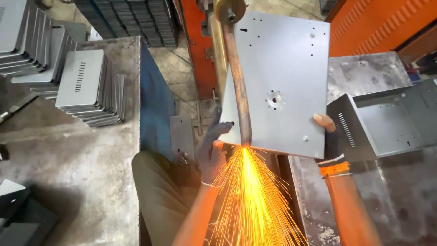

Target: Assembling metal enclosure cases using a spot welding machine and adjusting them with a hammer.

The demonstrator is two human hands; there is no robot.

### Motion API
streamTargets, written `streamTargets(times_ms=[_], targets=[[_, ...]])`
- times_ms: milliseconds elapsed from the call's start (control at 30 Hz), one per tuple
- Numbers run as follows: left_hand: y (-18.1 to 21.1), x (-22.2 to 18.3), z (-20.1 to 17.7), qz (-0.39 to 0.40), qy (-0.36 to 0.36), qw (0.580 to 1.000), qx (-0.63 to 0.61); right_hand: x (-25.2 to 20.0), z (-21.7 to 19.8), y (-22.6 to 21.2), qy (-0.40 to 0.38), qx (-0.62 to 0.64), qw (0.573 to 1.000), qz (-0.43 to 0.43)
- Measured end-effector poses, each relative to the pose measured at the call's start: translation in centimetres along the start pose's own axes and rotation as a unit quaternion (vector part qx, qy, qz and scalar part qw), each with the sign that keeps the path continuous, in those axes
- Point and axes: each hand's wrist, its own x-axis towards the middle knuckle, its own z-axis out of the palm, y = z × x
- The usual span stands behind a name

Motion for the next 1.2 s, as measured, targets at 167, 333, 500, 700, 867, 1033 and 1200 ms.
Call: streamTargets(times_ms=[167, 333, 500, 700, 867, 1033, 1200], targets=[[0.1, -0.4, -0.1, 0.008, -0.026, 0.999, 0.043, -0.2, 2.0, -1.9, -0.032, 0.065, 0.997, -0.008], [1.9, -0.2, 2.3, 0.056, -0.049, 0.992, 0.107, 3.1, 2.2, -4.9, -0.087, 0.060, 0.994, -0.021], [0.8, -0.9, 2.7, -0.025, -0.053, 0.994, 0.095, 3.8, 2.7, -6.0, -0.094, 0.053, 0.994, 0.016], [-0.3, -1.3, 2.7, 0.006, -0.034, 0.992, 0.121, 3.7, 2.7, -6.7, -0.140, 0.068, 0.987, 0.034], [0.8, -0.6, 2.0, -0.052, 0.005, 0.998, 0.027, 4.1, 4.6, -6.2, -0.142, 0.054, 0.988, 0.025], [-3.2, -0.7, -2.3, -0.097, 0.010, 0.995, 0.014, 2.8, 5.3, -5.0, -0.100, 0.045, 0.993, 0.036], [-2.9, -0.6, -3.4, -0.096, -0.005, 0.995, 0.006, 5.7, -0.2, 4.2, -0.058, 0.052, 0.996, 0.036]])
